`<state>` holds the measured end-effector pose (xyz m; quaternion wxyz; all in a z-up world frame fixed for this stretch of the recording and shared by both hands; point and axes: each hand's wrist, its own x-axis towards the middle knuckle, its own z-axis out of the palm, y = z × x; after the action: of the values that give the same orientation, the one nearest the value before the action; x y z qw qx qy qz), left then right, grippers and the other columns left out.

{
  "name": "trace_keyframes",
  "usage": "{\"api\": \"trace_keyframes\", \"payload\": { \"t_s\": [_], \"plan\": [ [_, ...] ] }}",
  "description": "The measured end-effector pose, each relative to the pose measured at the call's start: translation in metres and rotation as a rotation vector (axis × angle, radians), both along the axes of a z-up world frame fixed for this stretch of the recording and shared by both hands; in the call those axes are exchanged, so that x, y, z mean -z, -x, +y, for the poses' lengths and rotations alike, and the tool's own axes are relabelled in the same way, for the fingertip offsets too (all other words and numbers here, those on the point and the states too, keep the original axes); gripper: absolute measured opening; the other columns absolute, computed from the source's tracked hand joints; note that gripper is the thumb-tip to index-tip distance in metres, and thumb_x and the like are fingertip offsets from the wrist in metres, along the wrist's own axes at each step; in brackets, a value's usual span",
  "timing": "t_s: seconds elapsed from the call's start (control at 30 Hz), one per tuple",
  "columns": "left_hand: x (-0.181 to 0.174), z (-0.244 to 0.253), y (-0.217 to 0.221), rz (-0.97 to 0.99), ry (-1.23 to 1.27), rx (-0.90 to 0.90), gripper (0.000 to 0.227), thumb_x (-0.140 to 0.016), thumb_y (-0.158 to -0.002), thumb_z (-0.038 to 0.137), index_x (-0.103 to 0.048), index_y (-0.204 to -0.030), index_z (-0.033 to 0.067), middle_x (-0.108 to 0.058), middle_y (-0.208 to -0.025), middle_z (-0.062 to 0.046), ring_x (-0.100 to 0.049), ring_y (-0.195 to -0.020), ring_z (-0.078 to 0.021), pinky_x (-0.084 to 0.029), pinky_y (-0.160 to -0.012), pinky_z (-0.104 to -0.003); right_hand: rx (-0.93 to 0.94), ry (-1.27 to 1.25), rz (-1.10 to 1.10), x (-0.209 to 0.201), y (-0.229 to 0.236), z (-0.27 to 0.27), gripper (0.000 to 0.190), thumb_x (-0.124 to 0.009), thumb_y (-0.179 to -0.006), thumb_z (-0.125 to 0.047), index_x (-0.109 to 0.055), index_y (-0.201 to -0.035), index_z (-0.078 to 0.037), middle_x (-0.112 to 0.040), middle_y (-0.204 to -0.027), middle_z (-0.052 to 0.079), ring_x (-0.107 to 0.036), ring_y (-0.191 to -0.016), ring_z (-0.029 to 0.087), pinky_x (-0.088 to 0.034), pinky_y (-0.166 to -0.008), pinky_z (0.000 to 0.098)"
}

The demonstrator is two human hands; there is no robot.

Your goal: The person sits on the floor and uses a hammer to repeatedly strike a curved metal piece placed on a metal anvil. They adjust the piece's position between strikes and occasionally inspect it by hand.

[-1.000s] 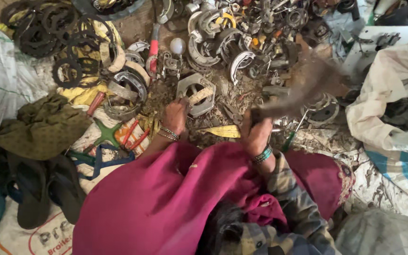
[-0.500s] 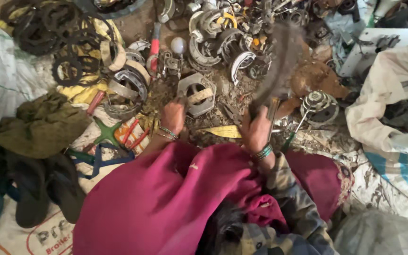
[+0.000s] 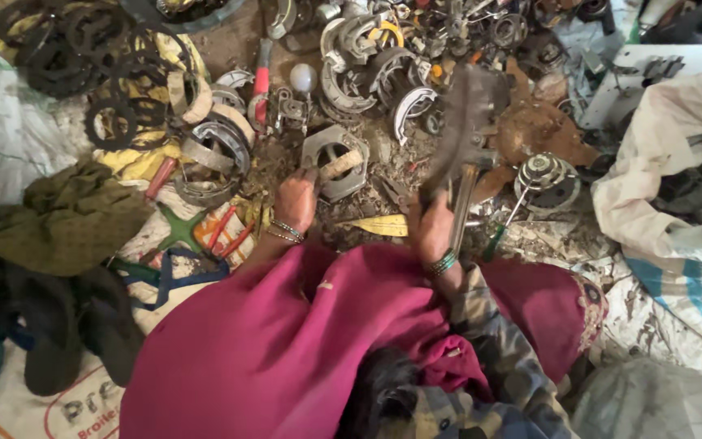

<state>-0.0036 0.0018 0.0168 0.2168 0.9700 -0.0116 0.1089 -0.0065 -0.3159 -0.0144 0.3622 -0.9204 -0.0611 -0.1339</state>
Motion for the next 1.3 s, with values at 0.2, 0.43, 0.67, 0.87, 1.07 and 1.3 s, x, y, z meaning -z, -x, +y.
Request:
{"api": "trace_keyframes", "payload": {
  "t_s": [0.2, 0.43, 0.67, 0.87, 1.07, 1.3],
  "plan": [
    [0.025, 0.003, 0.001, 0.081, -0.043, -0.007, 0.019, -0.063, -0.09, 0.006, -0.069, -0.109, 0.0046, -0.072, -0.104, -0.02, -0.071, -0.089, -0.0395, -0.057, -0.074, -0.05, -0.319, 0.518, 0.105, 0.024, 0.003, 0.017, 0.045, -0.058, -0.096, -0.012, -0.05, -0.133, 0.012, -0.07, -0.073, 0.023, -0.069, -0.06, 0.037, -0.054, -0.05, 0.0475],
    [0.045, 0.025, 0.013, 0.184, -0.048, -0.073, 0.017, -0.07, -0.092, 0.019, -0.072, -0.104, 0.0085, -0.073, -0.09, -0.019, -0.071, -0.085, -0.0392, -0.057, -0.076, -0.05, -0.066, 0.235, 0.019, -0.012, -0.006, 0.005, 0.034, -0.064, -0.102, -0.024, -0.053, -0.117, 0.005, -0.067, -0.071, 0.023, -0.066, -0.059, 0.041, -0.051, -0.05, 0.0494],
    [0.002, 0.021, 0.023, 0.102, 0.174, -0.076, 0.043, -0.079, -0.086, 0.035, -0.072, -0.12, 0.0087, -0.072, -0.09, -0.023, -0.069, -0.082, -0.0436, -0.054, -0.072, -0.052, -0.129, -0.147, -0.119, -0.052, 0.003, 0.015, 0.023, -0.063, -0.103, -0.017, -0.055, -0.116, 0.001, -0.069, -0.079, 0.022, -0.066, -0.064, 0.039, -0.051, -0.056, 0.0471],
    [-0.035, 0.007, 0.006, -0.045, 0.242, -0.094, 0.043, -0.083, -0.086, 0.037, -0.073, -0.118, 0.0099, -0.073, -0.1, -0.019, -0.069, -0.089, -0.0403, -0.054, -0.08, -0.049, -0.168, -0.077, 0.007, -0.039, 0.017, 0.015, 0.026, -0.068, -0.1, -0.017, -0.054, -0.113, -0.001, -0.067, -0.075, 0.022, -0.066, -0.061, 0.04, -0.048, -0.052, 0.0474],
    [-0.028, -0.009, 0.0, -0.137, 0.108, -0.073, 0.049, -0.086, -0.077, 0.028, -0.068, -0.118, 0.0079, -0.07, -0.115, -0.016, -0.066, -0.104, -0.0407, -0.053, -0.089, -0.048, -0.2, -0.019, 0.071, -0.051, 0.016, 0.025, 0.034, -0.068, -0.098, -0.017, -0.052, -0.122, 0.001, -0.066, -0.073, 0.023, -0.065, -0.06, 0.042, -0.049, -0.05, 0.0493],
    [-0.004, -0.004, -0.003, 0.017, 0.078, -0.011, 0.038, -0.078, -0.084, 0.018, -0.069, -0.12, 0.0119, -0.071, -0.118, -0.019, -0.07, -0.095, -0.0396, -0.055, -0.081, -0.049, -0.243, -0.087, -0.048, -0.015, 0.032, 0.02, 0.033, -0.067, -0.1, -0.019, -0.051, -0.123, -0.002, -0.069, -0.076, 0.021, -0.069, -0.064, 0.04, -0.053, -0.055, 0.048]
  ]
}}
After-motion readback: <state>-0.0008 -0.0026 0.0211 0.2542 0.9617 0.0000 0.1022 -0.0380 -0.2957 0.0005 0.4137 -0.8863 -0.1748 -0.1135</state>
